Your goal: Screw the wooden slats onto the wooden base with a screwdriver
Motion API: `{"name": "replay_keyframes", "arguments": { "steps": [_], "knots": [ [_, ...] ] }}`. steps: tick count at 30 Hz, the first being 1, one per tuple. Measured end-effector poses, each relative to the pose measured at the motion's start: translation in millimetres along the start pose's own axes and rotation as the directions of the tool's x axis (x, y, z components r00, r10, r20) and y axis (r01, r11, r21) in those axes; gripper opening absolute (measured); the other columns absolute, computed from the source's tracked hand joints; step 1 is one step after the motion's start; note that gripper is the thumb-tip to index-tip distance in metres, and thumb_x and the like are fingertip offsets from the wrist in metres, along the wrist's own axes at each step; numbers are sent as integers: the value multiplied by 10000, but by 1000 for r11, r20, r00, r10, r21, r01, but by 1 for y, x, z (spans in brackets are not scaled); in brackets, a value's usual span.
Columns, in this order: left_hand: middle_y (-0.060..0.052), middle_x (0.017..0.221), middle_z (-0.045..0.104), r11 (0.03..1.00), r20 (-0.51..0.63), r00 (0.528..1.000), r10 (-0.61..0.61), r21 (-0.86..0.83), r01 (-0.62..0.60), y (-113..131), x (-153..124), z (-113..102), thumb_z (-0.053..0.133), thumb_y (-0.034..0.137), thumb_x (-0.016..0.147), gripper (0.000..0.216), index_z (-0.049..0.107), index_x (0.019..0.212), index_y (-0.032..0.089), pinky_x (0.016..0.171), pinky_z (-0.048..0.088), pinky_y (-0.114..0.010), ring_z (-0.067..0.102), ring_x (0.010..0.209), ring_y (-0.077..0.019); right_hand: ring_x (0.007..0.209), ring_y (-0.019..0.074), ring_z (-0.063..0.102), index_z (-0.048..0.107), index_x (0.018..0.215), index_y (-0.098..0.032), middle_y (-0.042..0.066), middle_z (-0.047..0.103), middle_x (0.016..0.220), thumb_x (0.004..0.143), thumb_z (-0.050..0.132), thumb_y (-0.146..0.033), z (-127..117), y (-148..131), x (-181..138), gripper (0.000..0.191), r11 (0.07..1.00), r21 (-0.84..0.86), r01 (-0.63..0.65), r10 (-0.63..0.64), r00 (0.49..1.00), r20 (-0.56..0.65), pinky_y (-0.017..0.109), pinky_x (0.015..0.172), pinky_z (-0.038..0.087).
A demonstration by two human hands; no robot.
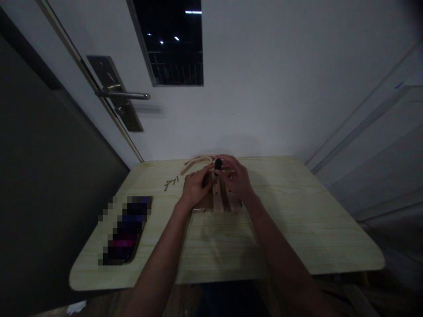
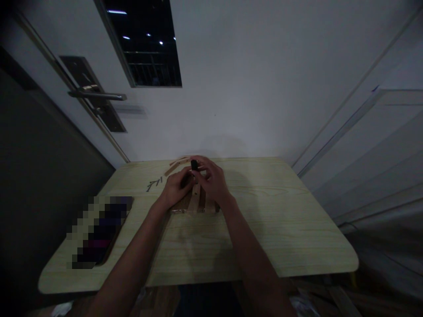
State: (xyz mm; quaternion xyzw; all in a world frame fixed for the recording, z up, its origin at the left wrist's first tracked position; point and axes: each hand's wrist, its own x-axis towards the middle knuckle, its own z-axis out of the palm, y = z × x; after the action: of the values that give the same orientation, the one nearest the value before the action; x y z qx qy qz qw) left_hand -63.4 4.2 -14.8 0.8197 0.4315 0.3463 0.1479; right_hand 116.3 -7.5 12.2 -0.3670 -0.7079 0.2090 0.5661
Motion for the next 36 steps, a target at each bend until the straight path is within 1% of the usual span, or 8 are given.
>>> {"name": "replay_keyframes", "arguments": {
  "steps": [6, 12, 18, 22, 25, 29, 33, 36],
  "knots": [
    [-84, 1233, 741, 1000, -9, 1000, 3, -13, -4, 2, 1, 0, 580, 345, 948, 468, 534, 1401, 241, 925, 549, -432, 715, 1044, -270, 835, 158, 709, 684, 1139, -285, 50, 721, 1113, 888, 702, -334, 0, -1, -1, 256, 1000, -25, 5, -6, 1000, -16, 222, 534, 560],
    [-90, 1208, 744, 1000, -10, 1000, -1, 5, 1, -3, 0, 3, 589, 319, 933, 473, 536, 1395, 230, 938, 547, -433, 710, 1042, -261, 954, 178, 750, 626, 1236, -276, 62, 728, 1190, 928, 631, -313, 0, 2, -4, 310, 986, 166, -23, 12, 998, 70, 261, 658, 626],
    [-87, 1229, 740, 1000, -33, 999, -4, 26, 5, -4, 0, 6, 580, 307, 938, 469, 534, 1400, 240, 938, 551, -436, 712, 1063, -268, 878, 191, 749, 617, 1210, -290, 43, 747, 1047, 887, 689, -317, 2, 5, -1, 333, 998, 48, -46, 44, 998, 35, 222, 525, 559],
    [-94, 1294, 716, 1000, -15, 1000, -12, 9, 13, -1, 0, 3, 576, 308, 945, 459, 538, 1396, 232, 958, 542, -436, 703, 1104, -273, 804, 181, 736, 621, 1211, -304, 18, 741, 977, 867, 724, -344, 2, 5, -1, 361, 998, 1, -55, 55, 998, -26, 226, 515, 553],
    [-89, 1263, 729, 1000, 5, 1000, -7, 6, 7, 0, 1, 0, 591, 319, 938, 481, 536, 1408, 235, 941, 549, -423, 709, 1077, -273, 815, 171, 733, 639, 1264, -318, 37, 737, 1110, 897, 695, -340, -1, 4, -2, 372, 1000, 1, -17, 17, 1000, -9, 242, 555, 589],
    [-78, 1195, 751, 1000, -3, 1000, 13, -13, -13, 1, 1, -1, 595, 325, 934, 491, 539, 1415, 240, 917, 558, -412, 719, 1024, -263, 904, 172, 736, 698, 1227, -334, 38, 720, 1233, 925, 653, -303, -4, 1, -3, 307, 1000, -6, 24, -24, 999, 42, 276, 663, 639],
    [-59, 1179, 759, 1000, -22, 1000, 14, -21, -14, 0, 0, 1, 609, 321, 925, 505, 533, 1421, 266, 912, 558, -407, 721, 1000, -250, 908, 170, 739, 630, 1352, -320, 57, 703, 1307, 955, 562, -265, -6, 0, -5, 406, 1000, 9, 9, -10, 997, 71, 265, 622, 633],
    [-79, 1205, 749, 1000, -15, 1000, -2, -9, 2, -1, 0, 2, 610, 309, 917, 526, 524, 1432, 247, 913, 554, -423, 716, 1010, -262, 892, 164, 744, 620, 1365, -302, 61, 711, 1298, 973, 522, -263, -5, 0, -5, 405, 1000, 13, -6, 5, 997, 81, 249, 595, 621]
  ]
}}
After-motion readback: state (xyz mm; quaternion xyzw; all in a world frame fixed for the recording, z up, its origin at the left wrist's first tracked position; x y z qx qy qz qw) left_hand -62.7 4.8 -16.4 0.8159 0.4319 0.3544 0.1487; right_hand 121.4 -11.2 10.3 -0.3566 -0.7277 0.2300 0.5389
